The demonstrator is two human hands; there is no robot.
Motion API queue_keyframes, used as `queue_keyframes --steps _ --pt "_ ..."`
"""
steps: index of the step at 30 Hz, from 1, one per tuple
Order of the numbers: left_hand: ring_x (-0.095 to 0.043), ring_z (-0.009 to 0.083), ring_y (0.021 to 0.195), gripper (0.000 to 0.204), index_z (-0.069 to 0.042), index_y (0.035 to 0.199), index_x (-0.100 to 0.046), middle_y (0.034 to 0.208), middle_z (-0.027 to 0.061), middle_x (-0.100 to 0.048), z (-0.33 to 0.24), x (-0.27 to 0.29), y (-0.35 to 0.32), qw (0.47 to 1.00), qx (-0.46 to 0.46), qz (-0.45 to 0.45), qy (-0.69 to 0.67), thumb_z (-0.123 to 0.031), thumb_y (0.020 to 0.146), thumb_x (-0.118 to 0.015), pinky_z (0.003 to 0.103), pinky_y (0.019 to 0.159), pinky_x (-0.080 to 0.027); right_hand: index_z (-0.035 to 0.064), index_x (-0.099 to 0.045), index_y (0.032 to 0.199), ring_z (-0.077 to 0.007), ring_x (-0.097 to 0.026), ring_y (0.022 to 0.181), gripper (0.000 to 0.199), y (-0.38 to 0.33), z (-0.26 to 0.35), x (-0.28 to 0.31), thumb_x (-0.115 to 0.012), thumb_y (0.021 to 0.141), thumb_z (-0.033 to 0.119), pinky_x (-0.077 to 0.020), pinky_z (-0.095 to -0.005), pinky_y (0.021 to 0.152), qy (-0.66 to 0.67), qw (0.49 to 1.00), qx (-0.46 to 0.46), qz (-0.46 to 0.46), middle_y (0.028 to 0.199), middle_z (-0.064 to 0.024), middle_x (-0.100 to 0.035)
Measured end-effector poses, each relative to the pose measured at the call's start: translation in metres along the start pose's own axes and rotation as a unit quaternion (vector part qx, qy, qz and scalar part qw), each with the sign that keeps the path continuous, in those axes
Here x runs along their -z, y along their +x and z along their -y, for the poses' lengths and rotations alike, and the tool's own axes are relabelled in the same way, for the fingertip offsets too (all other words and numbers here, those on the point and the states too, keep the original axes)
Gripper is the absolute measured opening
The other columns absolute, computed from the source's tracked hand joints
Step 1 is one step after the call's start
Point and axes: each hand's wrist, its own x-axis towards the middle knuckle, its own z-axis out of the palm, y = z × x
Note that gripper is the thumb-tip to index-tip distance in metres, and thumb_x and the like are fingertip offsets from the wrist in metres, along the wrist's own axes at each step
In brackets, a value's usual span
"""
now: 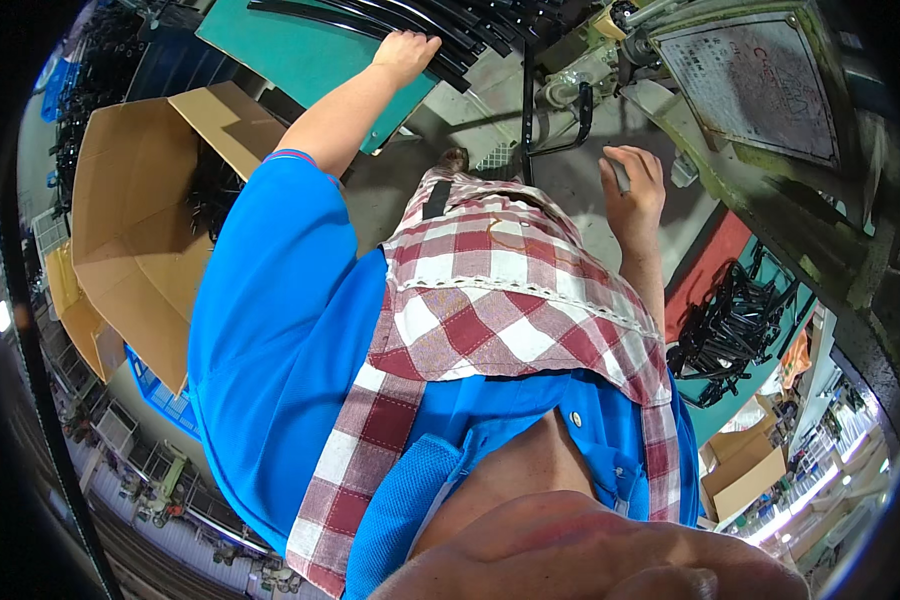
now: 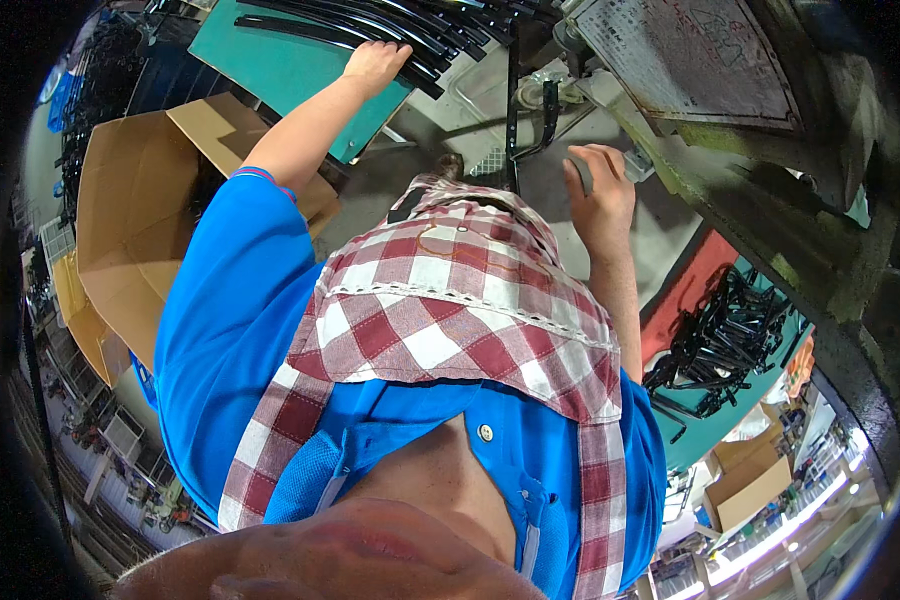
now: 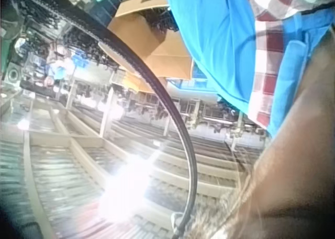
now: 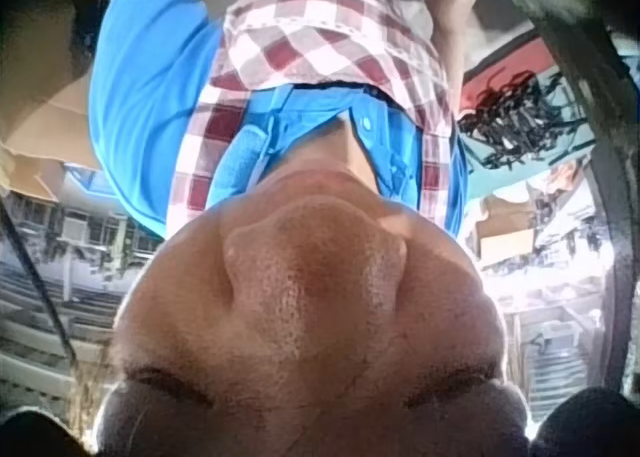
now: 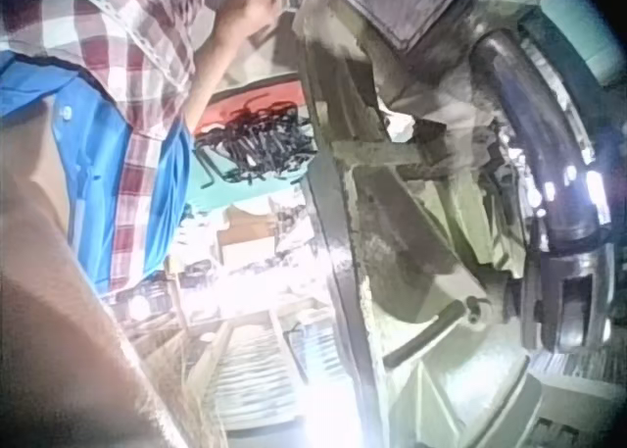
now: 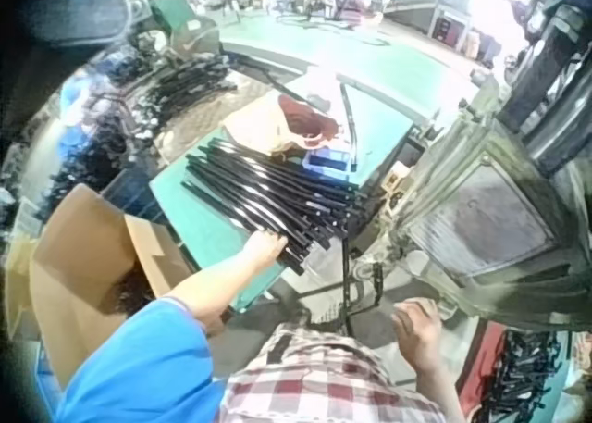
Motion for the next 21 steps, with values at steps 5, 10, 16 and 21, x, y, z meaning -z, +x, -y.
queue_keyframes --steps 5,10,16,21 --pt "-0.065 0.0257 0.089 0.025 -0.014 0.111 -0.054 0.090 0.0082 -0.064 0.001 -0.003 -0.013 1.000 -0.006 -0.024 -0.008 -0.013 0.086 -0.053 0.039 0.076 -0.051 0.0038 -0.065 0.098 -0.0315 -0.064 0.089 0.021 0.002 0.000 -0.003 -0.072 0.078 0.005 -0.0519 -0.0379 0.074 -0.002 1.000 0.026 0.003 0.097 -0.0129 -0.065" --pt "-0.065 0.0267 0.090 0.027 -0.015 0.111 -0.056 0.090 0.0087 -0.063 0.000 0.008 -0.017 1.000 -0.005 -0.006 -0.028 -0.012 0.084 -0.055 0.040 0.077 -0.051 0.0042 -0.065 0.097 -0.0315 -0.065 0.087 0.018 0.002 -0.003 -0.003 -0.071 0.080 0.007 -0.0515 -0.0371 0.072 0.007 1.000 0.016 -0.001 0.095 -0.0123 -0.065" --pt "-0.064 0.0284 0.092 0.028 -0.014 0.106 -0.059 0.091 0.0089 -0.062 -0.004 0.021 -0.003 0.995 -0.060 0.012 -0.076 -0.013 0.078 -0.062 0.041 0.079 -0.052 0.0053 -0.065 0.097 -0.0320 -0.065 0.086 0.018 0.004 0.000 -0.002 -0.071 0.081 0.008 -0.0513 -0.0374 0.074 -0.001 1.000 0.016 0.005 0.095 -0.0117 -0.065" --pt "-0.061 0.0273 0.091 0.030 -0.011 0.101 -0.058 0.092 0.0069 -0.058 -0.067 0.089 -0.003 0.972 -0.164 -0.098 -0.139 -0.019 0.074 -0.068 0.040 0.079 -0.049 0.0066 -0.064 0.110 -0.0290 -0.063 0.093 0.033 -0.006 0.004 -0.011 -0.075 0.079 0.011 -0.0512 -0.0360 0.080 0.033 0.999 -0.024 0.028 0.100 -0.0119 -0.065"
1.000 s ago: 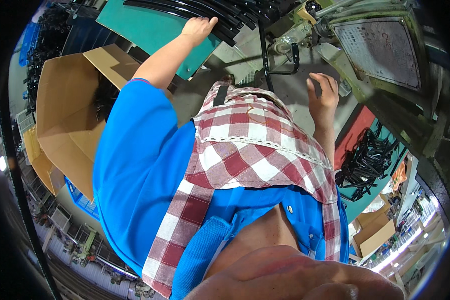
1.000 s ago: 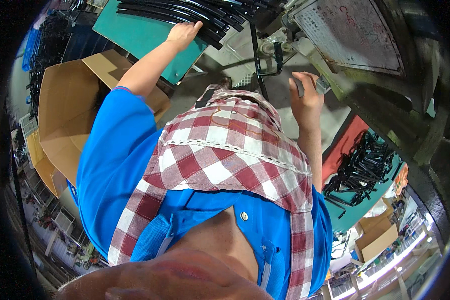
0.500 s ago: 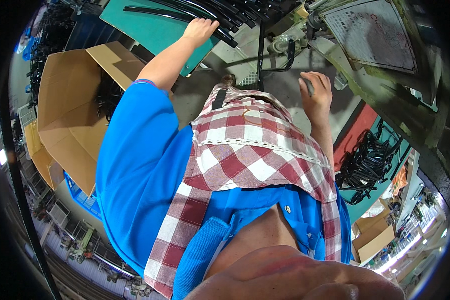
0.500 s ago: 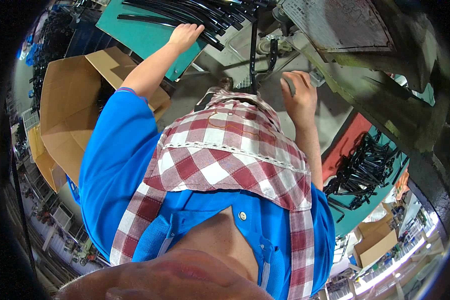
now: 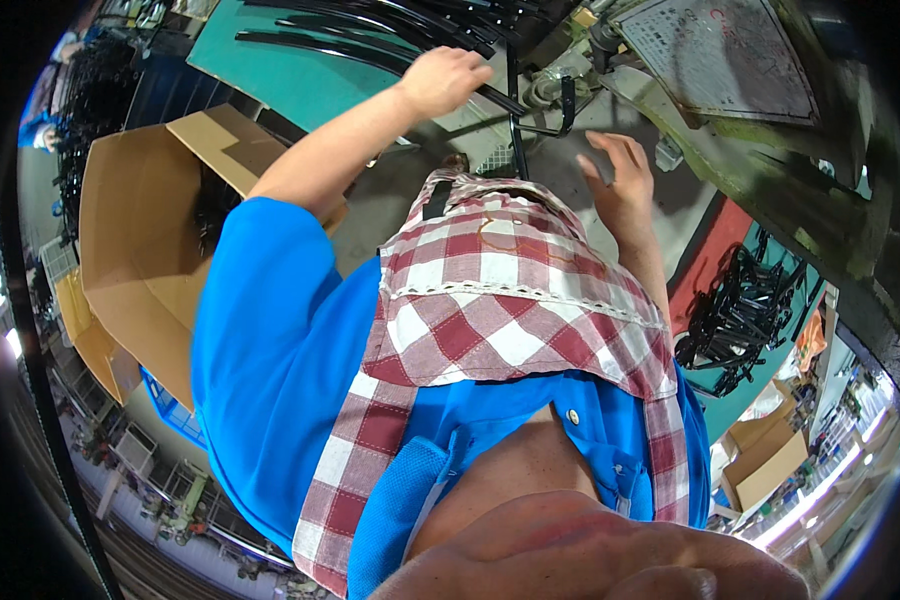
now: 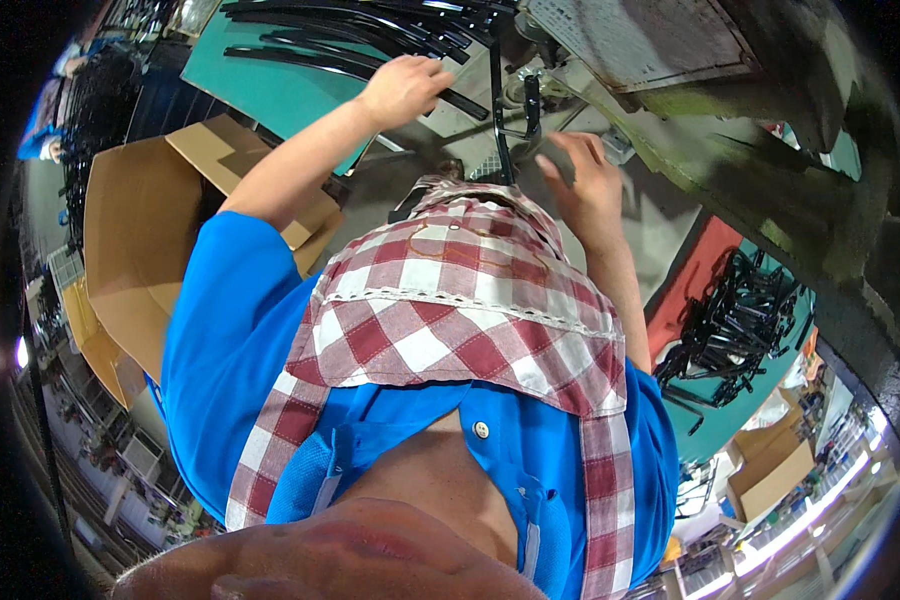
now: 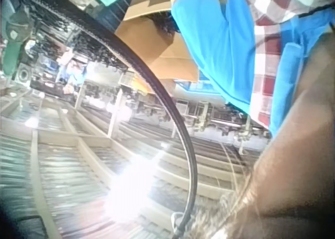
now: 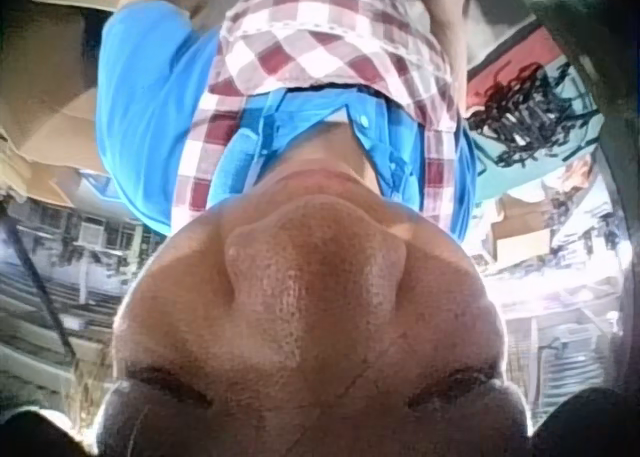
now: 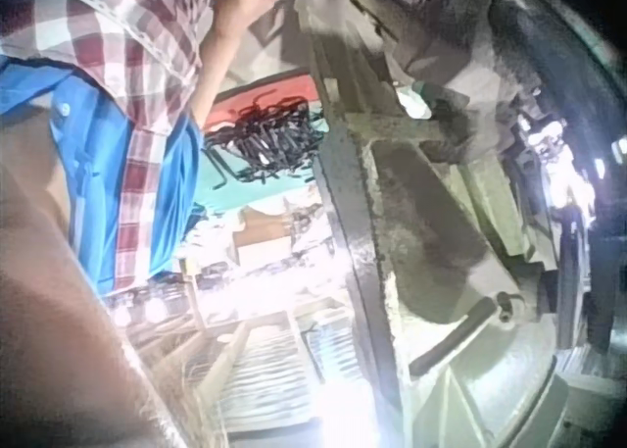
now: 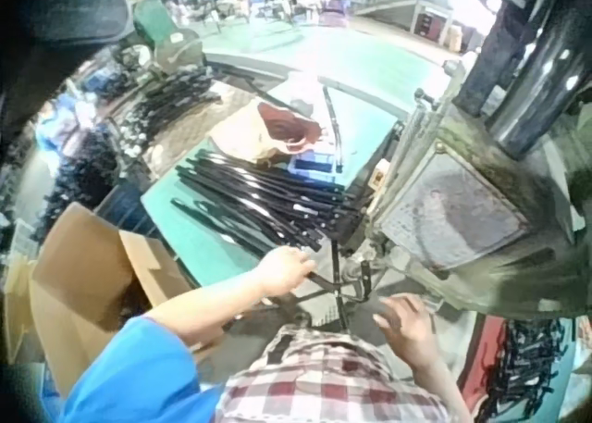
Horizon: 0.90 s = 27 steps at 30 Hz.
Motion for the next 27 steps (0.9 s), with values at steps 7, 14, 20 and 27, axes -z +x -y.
queue_keyframes --steps 7,14,20,27 --pt "-0.062 0.0257 0.090 0.029 -0.009 0.093 -0.060 0.090 0.0067 -0.058 -0.100 0.033 0.050 0.984 -0.091 -0.111 -0.107 -0.022 0.070 -0.073 0.037 0.079 -0.049 0.0075 -0.063 0.112 -0.0318 -0.065 0.074 0.036 -0.013 -0.006 0.001 -0.074 0.084 0.026 -0.0521 -0.0371 0.067 0.035 0.997 -0.074 0.000 0.087 -0.0164 -0.066" --pt "-0.060 0.0299 0.088 0.049 -0.006 0.093 -0.068 0.088 0.0103 -0.056 -0.027 0.028 0.054 0.988 -0.031 0.015 -0.151 -0.052 0.077 -0.071 0.040 0.076 -0.049 0.0072 -0.069 0.108 -0.0254 -0.068 0.085 0.029 -0.028 -0.004 0.044 -0.076 0.080 0.010 -0.0510 -0.0316 0.077 0.011 0.983 -0.181 -0.032 0.097 -0.0126 -0.070" --pt "-0.059 0.0285 0.084 0.057 -0.002 0.091 -0.067 0.087 0.0105 -0.053 -0.005 0.031 0.047 0.982 -0.015 0.056 -0.182 -0.057 0.076 -0.072 0.039 0.071 -0.048 0.0029 -0.070 0.102 -0.0316 -0.065 0.077 0.030 -0.037 -0.012 0.057 -0.080 0.074 0.009 -0.0498 -0.0352 0.073 -0.088 0.984 -0.126 -0.095 0.083 -0.0151 -0.068" --pt "-0.058 0.0282 0.083 0.055 -0.001 0.087 -0.065 0.086 0.0100 -0.053 -0.015 0.052 0.045 0.981 -0.032 0.039 -0.186 -0.055 0.079 -0.069 0.039 0.072 -0.048 0.0039 -0.069 0.104 -0.0313 -0.063 0.099 0.031 -0.054 -0.053 0.068 -0.079 0.076 0.012 -0.0476 -0.0381 0.087 -0.053 0.989 -0.096 -0.099 0.108 -0.0144 -0.067"
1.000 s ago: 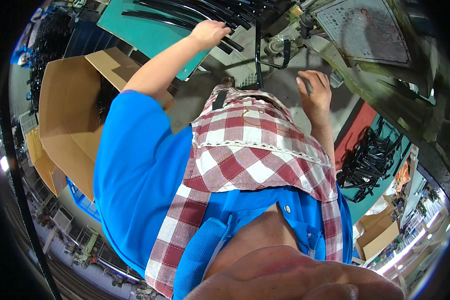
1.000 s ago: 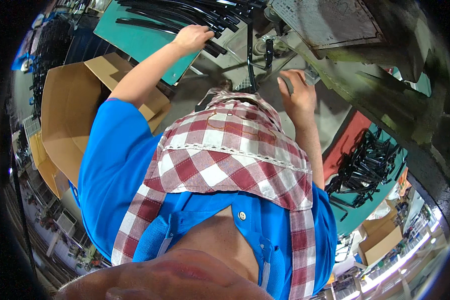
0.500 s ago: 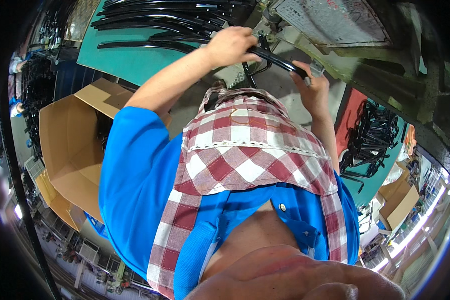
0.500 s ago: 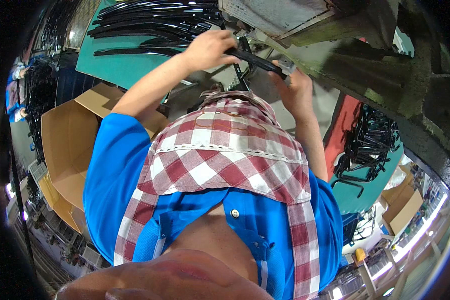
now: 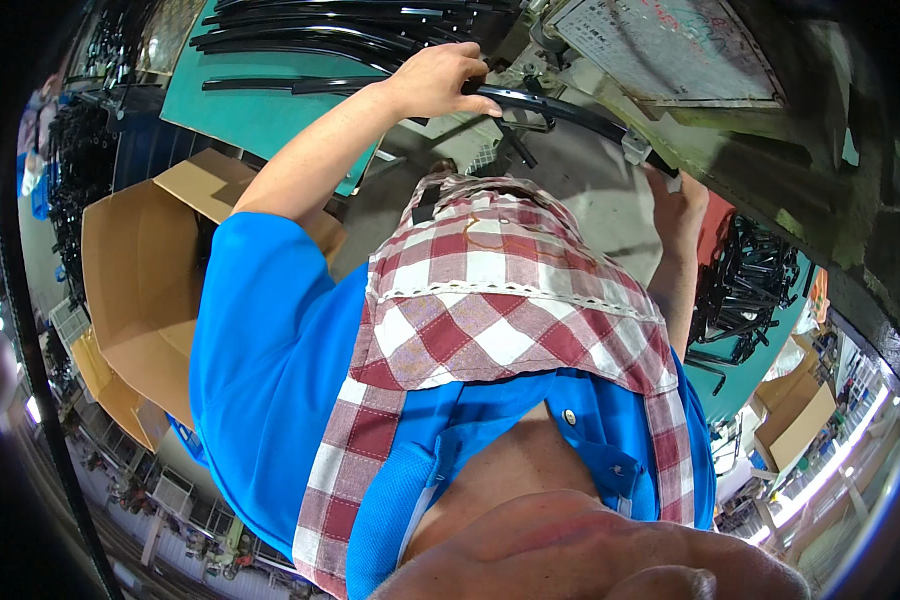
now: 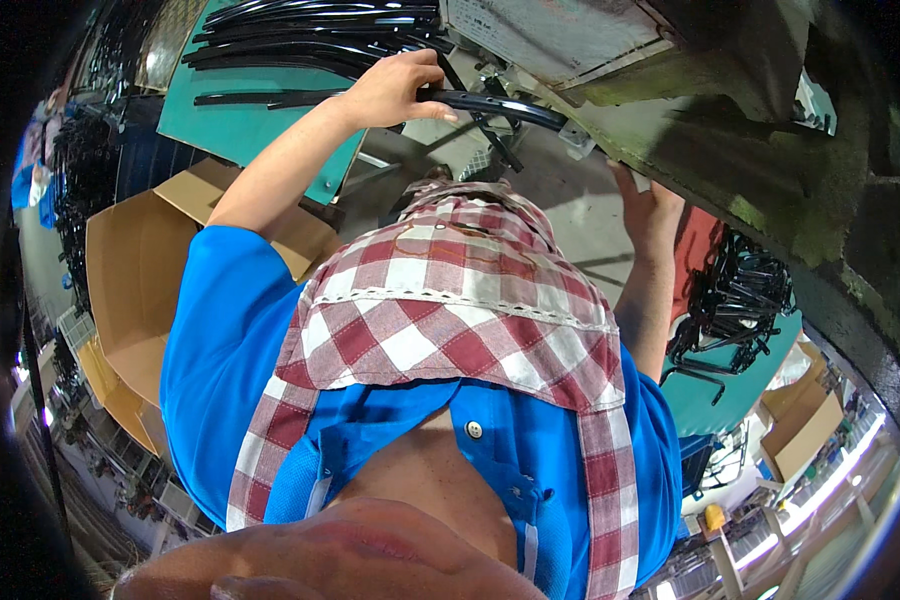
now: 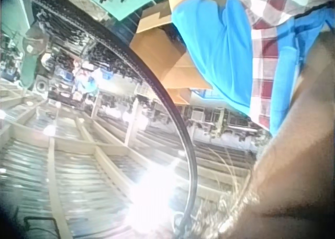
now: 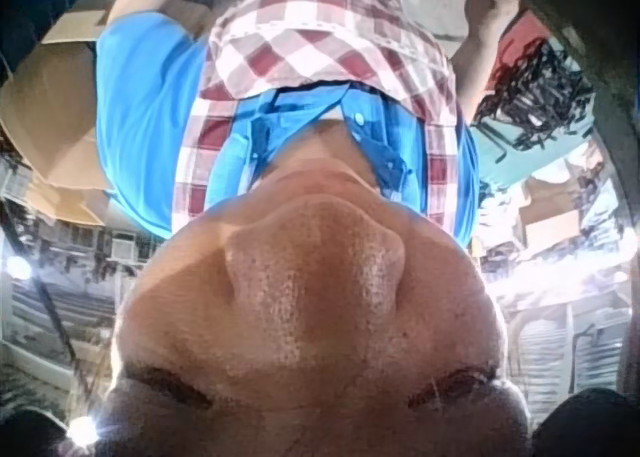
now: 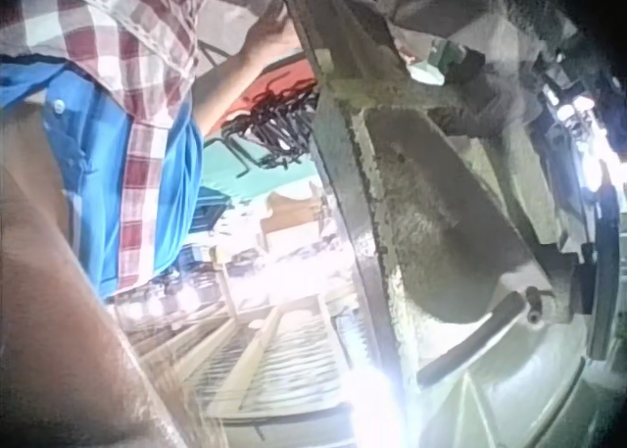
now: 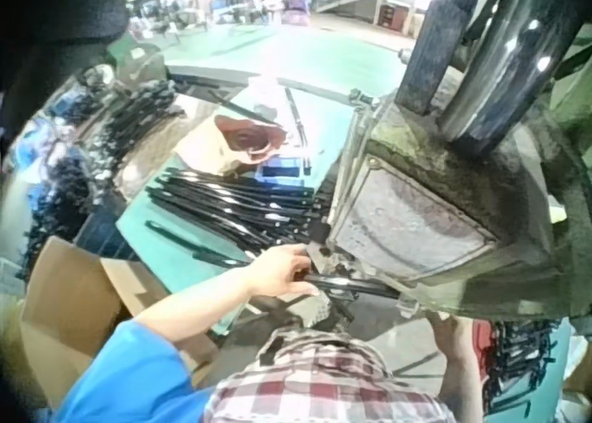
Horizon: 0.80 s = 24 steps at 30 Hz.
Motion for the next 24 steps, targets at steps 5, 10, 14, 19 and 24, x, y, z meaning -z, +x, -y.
queue_keyframes --steps 5,10,14,19,24 --pt "-0.057 0.0278 0.089 0.048 -0.002 0.085 -0.065 0.088 0.0097 -0.053 -0.006 -0.005 -0.005 0.992 -0.059 -0.054 0.097 -0.050 0.084 -0.065 0.038 0.082 -0.047 0.0007 -0.067 0.101 -0.0213 -0.063 0.088 0.022 -0.001 -0.013 0.003 -0.073 0.086 0.016 -0.0483 -0.0345 0.081 0.061 0.985 -0.148 0.062 0.100 -0.0113 -0.068" --pt "-0.056 0.0286 0.084 0.057 -0.001 0.071 -0.061 0.082 0.0109 -0.049 -0.009 0.008 0.003 0.998 -0.020 -0.036 0.049 -0.056 0.085 -0.062 0.041 0.075 -0.047 0.0003 -0.060 0.093 -0.0139 -0.053 0.071 0.018 0.000 -0.017 0.001 -0.056 0.097 0.017 -0.0446 -0.0291 0.069 0.304 0.934 -0.184 0.030 0.078 -0.0029 -0.057" --pt "-0.062 0.0304 0.080 0.072 -0.002 0.079 -0.072 0.080 0.0113 -0.055 -0.016 0.019 0.018 0.997 0.049 0.054 0.031 -0.071 0.081 -0.055 0.041 0.072 -0.051 0.0003 -0.057 0.100 -0.0125 -0.050 0.068 0.011 0.001 -0.012 0.001 -0.050 0.097 0.008 -0.0435 -0.0281 0.066 0.395 0.902 -0.176 -0.010 0.078 -0.0032 -0.055" --pt "-0.064 0.0318 0.083 0.077 0.001 0.077 -0.070 0.082 0.0126 -0.060 -0.013 0.013 0.018 0.997 0.063 0.033 0.016 -0.076 0.077 -0.057 0.041 0.071 -0.051 0.0006 -0.059 0.099 -0.0126 -0.052 0.069 0.012 -0.004 0.002 -0.003 -0.050 0.098 0.008 -0.0441 -0.0287 0.066 0.371 0.913 -0.171 -0.002 0.077 -0.0037 -0.056" --pt "-0.063 0.0366 0.085 0.065 -0.001 0.092 -0.068 0.087 0.0185 -0.065 -0.019 0.024 0.040 0.987 0.098 0.122 -0.023 -0.064 0.076 -0.067 0.045 0.073 -0.050 -0.0001 -0.057 0.114 -0.0214 -0.058 0.091 0.024 -0.024 -0.007 -0.010 -0.054 0.095 0.013 -0.0474 -0.0353 0.082 0.353 0.902 -0.231 -0.088 0.105 -0.0115 -0.060"
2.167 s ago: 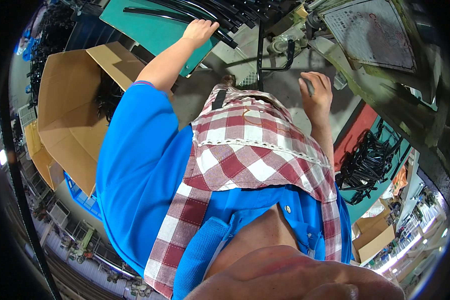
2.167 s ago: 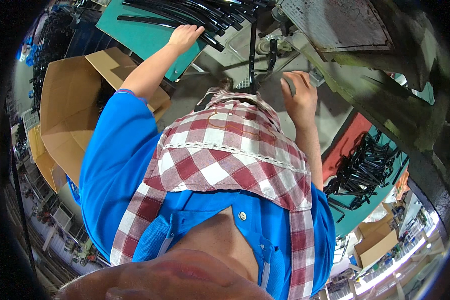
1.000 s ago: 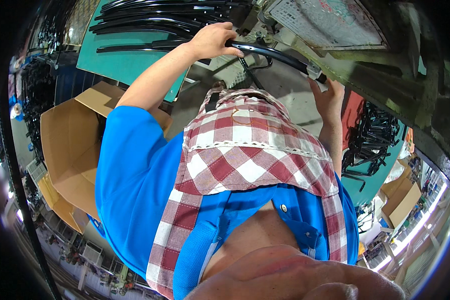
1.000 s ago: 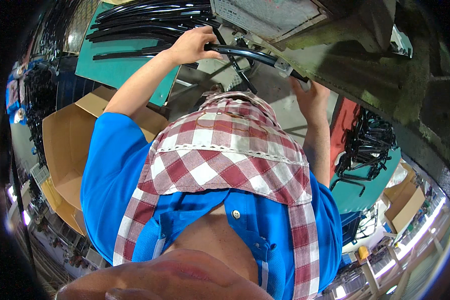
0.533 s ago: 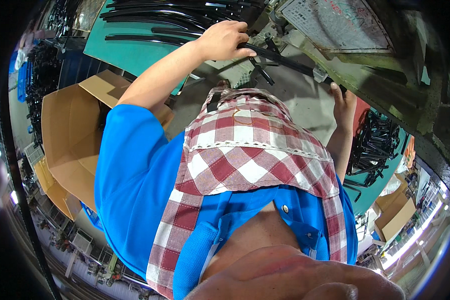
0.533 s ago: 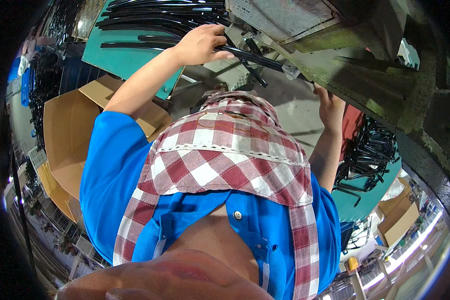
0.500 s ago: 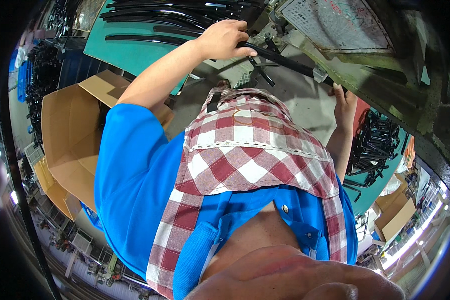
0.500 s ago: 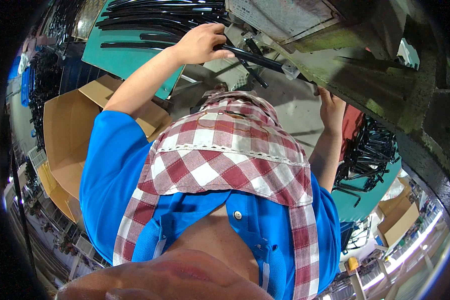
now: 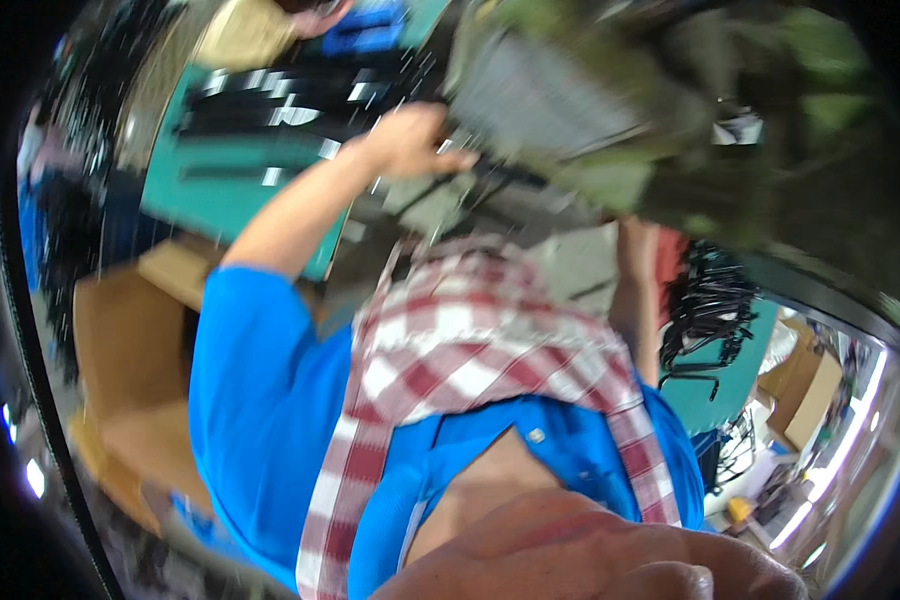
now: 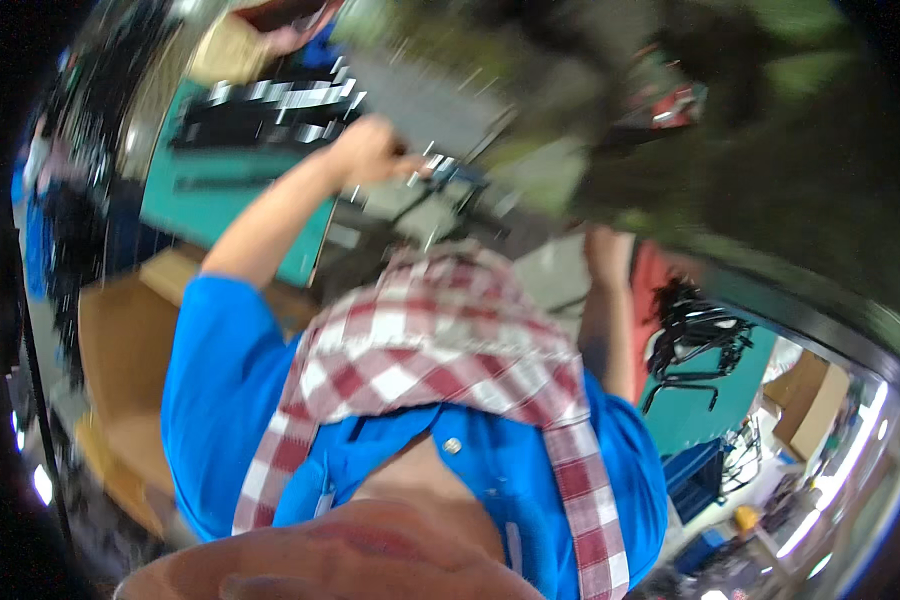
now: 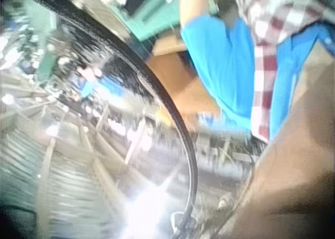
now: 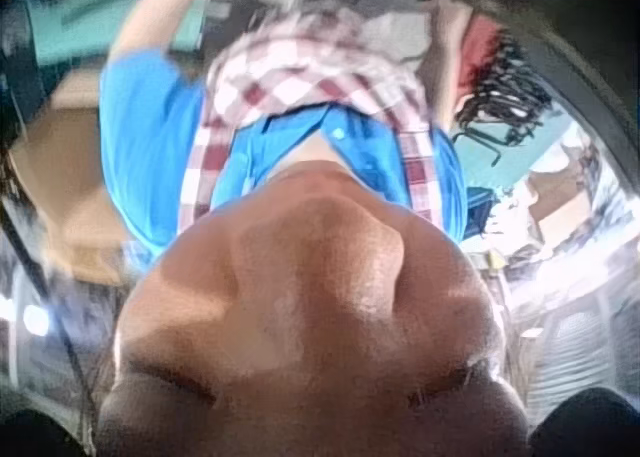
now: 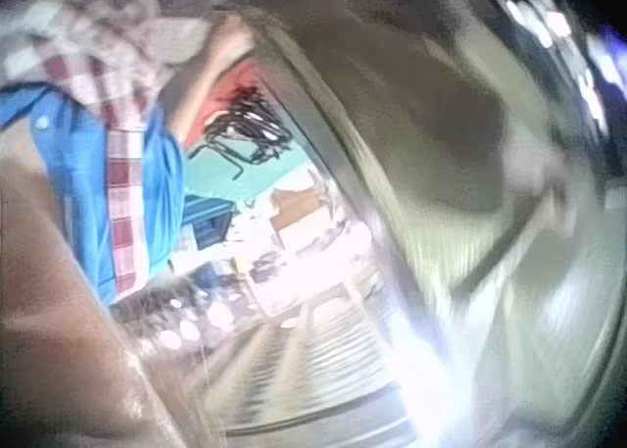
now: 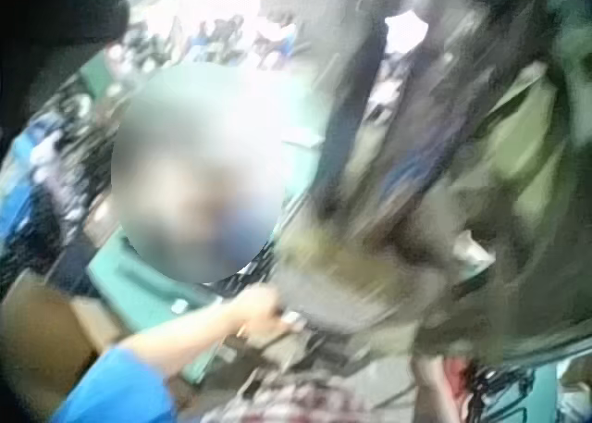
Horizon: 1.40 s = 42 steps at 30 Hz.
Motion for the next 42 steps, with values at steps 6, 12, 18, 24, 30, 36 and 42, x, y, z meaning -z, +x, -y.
queue_keyframes --steps 6,12,18,24,30,36,42 --pt "-0.061 0.0321 0.108 0.037 -0.010 0.111 -0.068 0.113 0.0132 -0.067 0.031 0.013 0.000 0.988 -0.135 -0.069 -0.012 -0.038 0.088 -0.062 0.043 0.092 -0.047 0.0014 -0.060 0.099 -0.0167 -0.057 0.065 0.017 0.044 -0.007 -0.036 -0.057 0.091 0.016 -0.0463 -0.0314 0.059 0.089 0.995 -0.037 -0.018 0.076 -0.0060 -0.058" --pt "-0.063 0.0304 0.099 0.034 -0.007 0.107 -0.067 0.104 0.0120 -0.069 0.006 0.021 0.012 0.996 -0.076 -0.030 -0.047 -0.033 0.085 -0.069 0.039 0.087 -0.048 -0.0006 -0.059 0.093 -0.0120 -0.055 0.059 0.030 0.037 0.003 -0.024 -0.066 0.091 0.028 -0.0444 -0.0291 0.054 0.085 0.993 -0.073 -0.025 0.067 -0.0027 -0.056" --pt "-0.063 0.0227 0.094 0.042 0.000 0.115 -0.061 0.101 0.0128 -0.069 0.017 0.020 0.005 0.993 -0.068 0.000 -0.098 -0.034 0.091 -0.065 0.035 0.083 -0.049 0.0010 -0.058 0.092 -0.0119 -0.053 0.057 0.030 0.037 -0.015 -0.035 -0.066 0.092 0.030 -0.0433 -0.0292 0.053 0.127 0.989 -0.075 0.004 0.067 -0.0030 -0.056" --pt "-0.065 0.0303 0.100 0.067 -0.001 0.119 -0.062 0.106 0.0182 -0.069 -0.021 0.036 -0.012 0.997 0.044 0.062 -0.030 -0.059 0.087 -0.058 0.038 0.087 -0.049 0.0006 -0.059 0.093 -0.0121 -0.052 0.056 0.030 0.036 -0.022 -0.030 -0.066 0.091 0.029 -0.0414 -0.0290 0.052 0.131 0.985 -0.110 -0.010 0.067 -0.0028 -0.055" --pt "-0.066 0.0400 0.085 0.067 0.003 0.093 -0.070 0.086 0.0235 -0.068 -0.006 0.022 -0.003 0.995 0.066 0.071 0.015 -0.062 0.084 -0.058 0.042 0.077 -0.051 0.0012 -0.059 0.091 -0.0119 -0.051 0.057 0.028 0.030 -0.017 -0.041 -0.067 0.091 0.028 -0.0413 -0.0289 0.053 0.126 0.986 -0.108 -0.026 0.068 -0.0026 -0.056" --pt "-0.063 0.0261 0.091 0.060 0.000 0.118 -0.063 0.103 0.0145 -0.069 0.026 0.008 0.010 0.997 -0.018 0.025 -0.073 -0.053 0.089 -0.058 0.035 0.084 -0.048 0.0018 -0.059 0.086 -0.0119 -0.051 0.058 0.030 0.040 0.007 -0.032 -0.067 0.090 0.031 -0.0421 -0.0295 0.054 0.124 0.990 -0.060 -0.040 0.066 -0.0018 -0.056" --pt "-0.060 0.0277 0.108 0.064 -0.003 0.127 -0.057 0.121 0.0156 -0.063 -0.011 0.033 0.009 0.996 0.052 0.068 0.000 -0.055 0.090 -0.057 0.035 0.093 -0.045 0.0025 -0.058 0.091 -0.0119 -0.051 0.061 0.030 0.044 -0.012 -0.036 -0.067 0.091 0.031 -0.0416 -0.0294 0.056 0.165 0.980 -0.096 -0.062 0.070 -0.0020 -0.055"
